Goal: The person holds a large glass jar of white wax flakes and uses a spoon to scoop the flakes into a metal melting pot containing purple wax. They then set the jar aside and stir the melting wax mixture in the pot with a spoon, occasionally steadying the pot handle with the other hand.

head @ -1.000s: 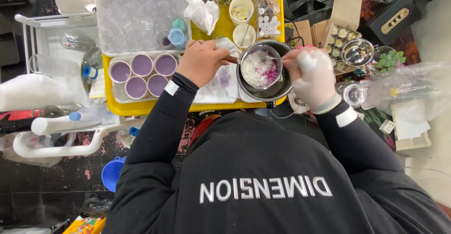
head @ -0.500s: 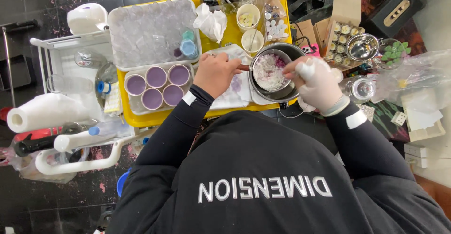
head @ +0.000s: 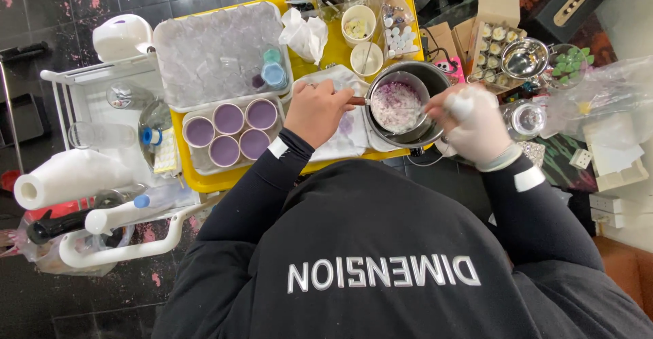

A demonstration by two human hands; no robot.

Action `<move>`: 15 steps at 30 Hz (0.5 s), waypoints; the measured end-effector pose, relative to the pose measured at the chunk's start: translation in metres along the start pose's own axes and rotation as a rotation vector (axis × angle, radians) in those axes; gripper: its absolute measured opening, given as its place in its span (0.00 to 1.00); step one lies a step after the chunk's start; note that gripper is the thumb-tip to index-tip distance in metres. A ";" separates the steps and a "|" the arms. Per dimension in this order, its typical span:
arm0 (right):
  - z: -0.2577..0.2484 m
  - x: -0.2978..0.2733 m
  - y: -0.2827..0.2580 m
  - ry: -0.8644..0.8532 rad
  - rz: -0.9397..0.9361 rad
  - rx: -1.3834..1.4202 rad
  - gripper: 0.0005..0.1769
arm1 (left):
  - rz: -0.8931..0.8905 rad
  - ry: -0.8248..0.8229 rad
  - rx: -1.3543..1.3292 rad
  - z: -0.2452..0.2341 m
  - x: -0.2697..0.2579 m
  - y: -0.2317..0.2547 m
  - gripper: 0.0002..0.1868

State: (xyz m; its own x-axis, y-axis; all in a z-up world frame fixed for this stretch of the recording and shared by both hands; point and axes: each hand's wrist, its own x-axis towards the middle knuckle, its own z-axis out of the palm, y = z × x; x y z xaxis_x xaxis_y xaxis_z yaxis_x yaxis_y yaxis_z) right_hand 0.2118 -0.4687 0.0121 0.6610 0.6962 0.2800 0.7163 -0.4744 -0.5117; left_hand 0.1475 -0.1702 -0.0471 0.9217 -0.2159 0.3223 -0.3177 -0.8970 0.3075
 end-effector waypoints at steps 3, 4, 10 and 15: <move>0.003 -0.006 0.018 0.026 0.119 -0.044 0.03 | 0.005 0.003 -0.014 0.000 -0.003 -0.001 0.09; 0.005 -0.005 0.013 0.025 0.120 -0.046 0.03 | 0.006 0.003 -0.017 0.001 -0.002 -0.001 0.09; 0.006 -0.009 0.014 -0.006 -0.004 0.119 0.04 | 0.010 0.033 -0.008 0.001 -0.002 -0.001 0.09; -0.005 -0.015 0.019 0.093 0.197 0.066 0.02 | 0.007 0.020 -0.004 0.000 -0.002 0.002 0.11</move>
State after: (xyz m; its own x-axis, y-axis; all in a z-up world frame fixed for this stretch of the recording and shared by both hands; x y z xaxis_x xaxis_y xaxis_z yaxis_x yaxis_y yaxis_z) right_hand 0.2166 -0.4908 0.0025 0.8067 0.5395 0.2412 0.5571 -0.5580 -0.6151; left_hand 0.1453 -0.1718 -0.0474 0.9149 -0.2141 0.3423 -0.3247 -0.8940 0.3086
